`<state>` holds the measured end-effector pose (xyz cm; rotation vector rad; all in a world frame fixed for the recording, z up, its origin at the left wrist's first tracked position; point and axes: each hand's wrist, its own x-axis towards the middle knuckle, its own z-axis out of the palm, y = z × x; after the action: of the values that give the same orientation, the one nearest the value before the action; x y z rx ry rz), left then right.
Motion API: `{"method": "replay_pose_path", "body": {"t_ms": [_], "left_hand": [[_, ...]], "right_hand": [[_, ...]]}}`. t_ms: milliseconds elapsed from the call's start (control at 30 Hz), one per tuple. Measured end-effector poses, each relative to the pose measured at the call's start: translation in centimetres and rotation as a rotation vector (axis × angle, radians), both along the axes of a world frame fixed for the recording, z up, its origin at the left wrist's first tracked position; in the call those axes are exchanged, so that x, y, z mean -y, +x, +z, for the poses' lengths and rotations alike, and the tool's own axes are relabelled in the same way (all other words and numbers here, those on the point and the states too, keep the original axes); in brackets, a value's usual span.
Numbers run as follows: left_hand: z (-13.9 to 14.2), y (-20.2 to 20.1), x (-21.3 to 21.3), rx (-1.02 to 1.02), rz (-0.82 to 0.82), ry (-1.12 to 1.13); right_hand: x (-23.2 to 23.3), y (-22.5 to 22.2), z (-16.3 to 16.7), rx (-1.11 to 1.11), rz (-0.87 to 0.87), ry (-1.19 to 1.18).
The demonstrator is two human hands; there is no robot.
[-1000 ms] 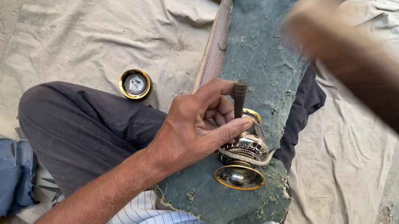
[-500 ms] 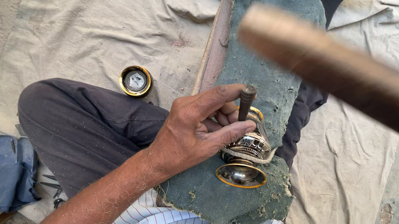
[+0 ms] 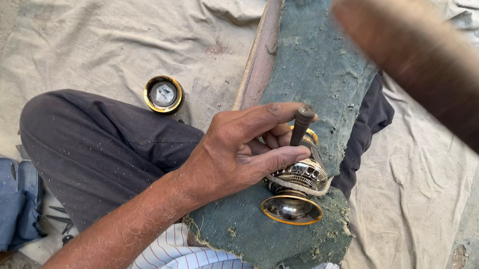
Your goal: The person sits on the ground with a cloth-covered forming cushion on their lap and hammers decorative patterns into a brass vessel. They hold a punch against the metal with one hand and strike it repeatedly with a wooden mallet, repositioning the punch around the vessel's surface.
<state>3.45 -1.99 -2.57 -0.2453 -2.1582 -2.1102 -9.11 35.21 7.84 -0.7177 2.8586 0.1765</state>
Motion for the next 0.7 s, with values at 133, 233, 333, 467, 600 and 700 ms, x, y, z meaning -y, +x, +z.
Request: {"method": "replay_pose_path", "body": {"t_ms": [133,233,333,467,600,700], "left_hand": [[-0.1,-0.1,0.2,-0.031,-0.023,-0.005],[0.0,-0.2,0.3,-0.016,-0.011,-0.012],[0.2,-0.3,0.4,-0.002,-0.043,0.002],[0.3,-0.4,0.5,-0.025,-0.041,0.040],[0.2,-0.5,0.6,-0.041,-0.061,0.047],[0.0,-0.6,0.6,-0.048,-0.055,0.030]], "right_hand": [[-0.3,0.3,0.1,-0.002,-0.008,-0.003],[-0.4,0.6,0.1,0.006,-0.011,-0.005],[-0.5,0.8,0.1,0.000,-0.015,-0.009],[-0.6,1.0,0.1,0.005,-0.019,-0.006],[-0.8,1.1,0.1,0.001,-0.028,-0.011],[-1.1,1.1,0.0,0.008,-0.026,-0.002]]}}
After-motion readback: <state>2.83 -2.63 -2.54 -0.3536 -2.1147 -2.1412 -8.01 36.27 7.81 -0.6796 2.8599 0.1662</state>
